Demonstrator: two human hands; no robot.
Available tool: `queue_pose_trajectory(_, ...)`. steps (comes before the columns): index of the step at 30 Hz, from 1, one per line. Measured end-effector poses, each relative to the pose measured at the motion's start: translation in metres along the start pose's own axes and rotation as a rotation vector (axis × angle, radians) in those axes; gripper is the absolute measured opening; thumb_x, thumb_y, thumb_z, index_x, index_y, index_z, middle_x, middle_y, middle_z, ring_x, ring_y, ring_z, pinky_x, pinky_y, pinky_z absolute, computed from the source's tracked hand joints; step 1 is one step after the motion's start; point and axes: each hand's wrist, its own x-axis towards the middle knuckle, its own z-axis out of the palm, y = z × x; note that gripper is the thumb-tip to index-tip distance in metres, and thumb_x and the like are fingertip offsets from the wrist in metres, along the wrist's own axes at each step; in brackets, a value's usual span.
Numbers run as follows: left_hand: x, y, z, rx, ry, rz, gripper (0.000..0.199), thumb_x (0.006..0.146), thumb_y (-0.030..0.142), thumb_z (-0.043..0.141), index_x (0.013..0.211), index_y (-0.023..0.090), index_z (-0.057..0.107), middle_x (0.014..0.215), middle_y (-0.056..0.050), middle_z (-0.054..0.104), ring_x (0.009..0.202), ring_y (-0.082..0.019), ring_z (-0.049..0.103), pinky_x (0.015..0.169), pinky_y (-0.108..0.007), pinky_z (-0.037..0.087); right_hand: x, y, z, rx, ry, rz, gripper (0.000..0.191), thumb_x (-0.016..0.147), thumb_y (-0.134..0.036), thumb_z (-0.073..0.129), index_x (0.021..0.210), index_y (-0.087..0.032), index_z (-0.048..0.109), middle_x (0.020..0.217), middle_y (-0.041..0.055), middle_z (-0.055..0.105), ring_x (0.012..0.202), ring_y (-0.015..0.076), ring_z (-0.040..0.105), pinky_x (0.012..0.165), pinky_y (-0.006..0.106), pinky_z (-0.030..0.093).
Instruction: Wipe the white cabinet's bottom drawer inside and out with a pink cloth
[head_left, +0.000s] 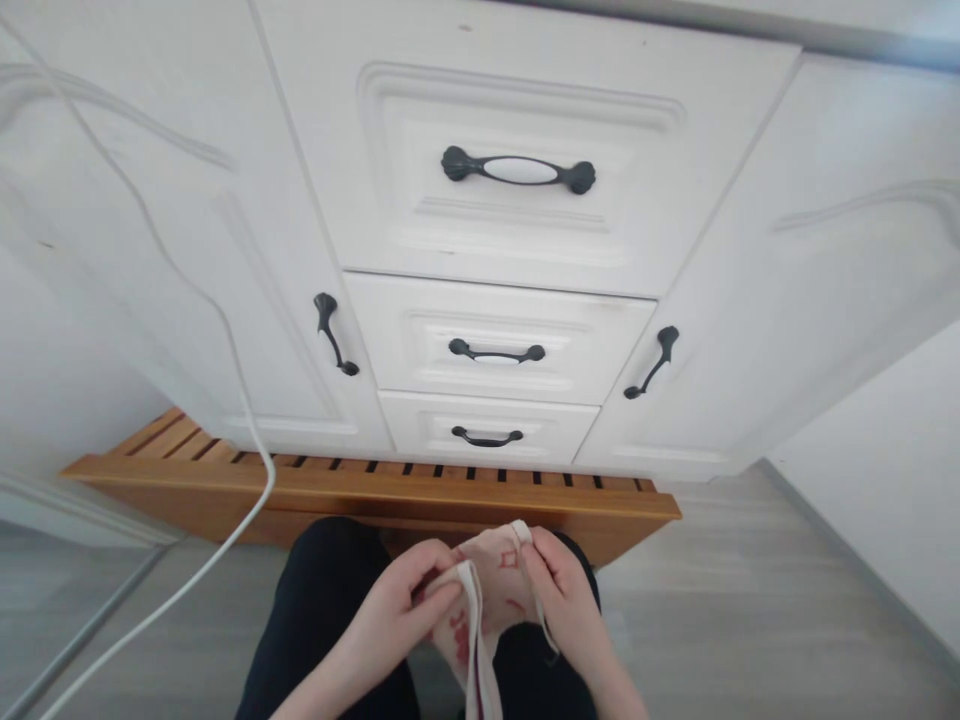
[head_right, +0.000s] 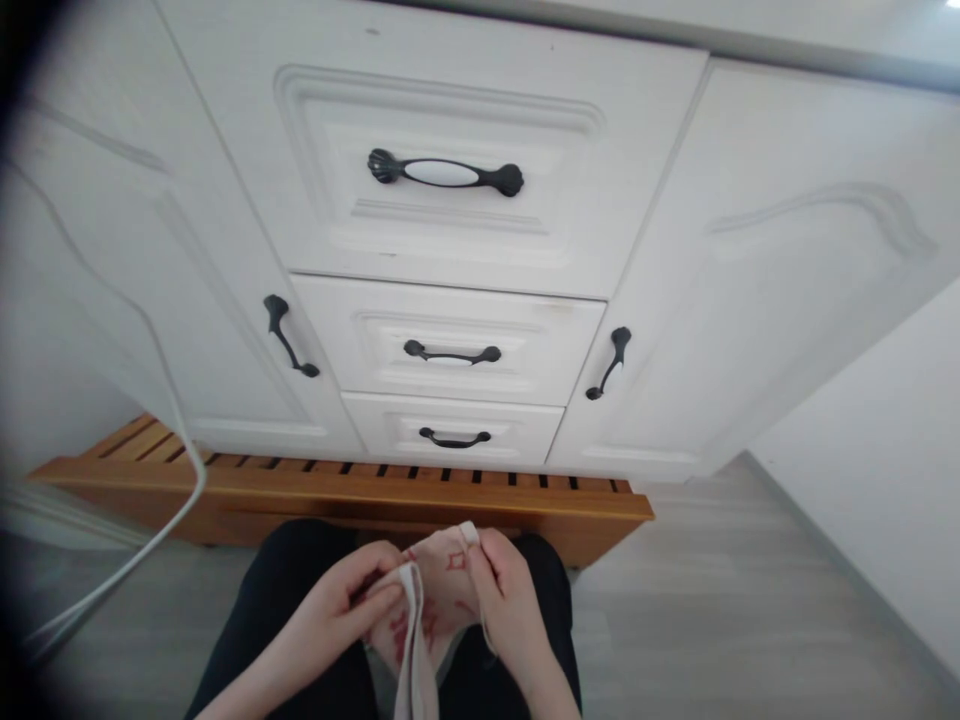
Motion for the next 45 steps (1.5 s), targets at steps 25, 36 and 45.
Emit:
queue_pose_trajectory(25,-0.012,-0.037,0.010,-0.674,0.216,-0.406,0.037,0.077,0.054,0.068,0.079,0.019,0.057,0.072,0.004,0.056,0.070,-0.013,0.052,0.069,-0.025,0.041,-0.037,-0.004,0.067,-0.502,-0.184,-0.458,0.025,0.094,-0.020,0.053,0.117,-0.026,0.063,0.103,0.0064,0.070,0.090,0.0209,0.065,0.074,0.028,0.051)
queue_pose_trajectory(36,-0.020,-0.018,0.018,-0.521,0.139,-0.406,0.039,0.075,0.058,0.067,0.081,0.020,0.066,0.078,0.001,0.063,0.079,-0.018,0.055,0.074,-0.028,0.042,-0.034,-0.009,0.054,-0.439,0.057,-0.397,0.024,0.097,-0.018,0.046,0.114,-0.023,0.062,0.092,0.0053,0.063,0.082,0.0170,0.062,0.072,0.027,0.052)
queue_pose_trajectory(45,-0.022,-0.015,0.017,-0.474,0.315,-0.433,0.037,0.074,0.058,0.065,0.081,0.022,0.066,0.087,-0.001,0.066,0.091,-0.022,0.057,0.083,-0.031,0.044,-0.051,-0.004,0.078,-0.528,0.046,-0.451,0.028,0.095,-0.017,0.045,0.113,-0.021,0.066,0.085,0.0055,0.063,0.074,0.0172,0.061,0.063,0.026,0.050)
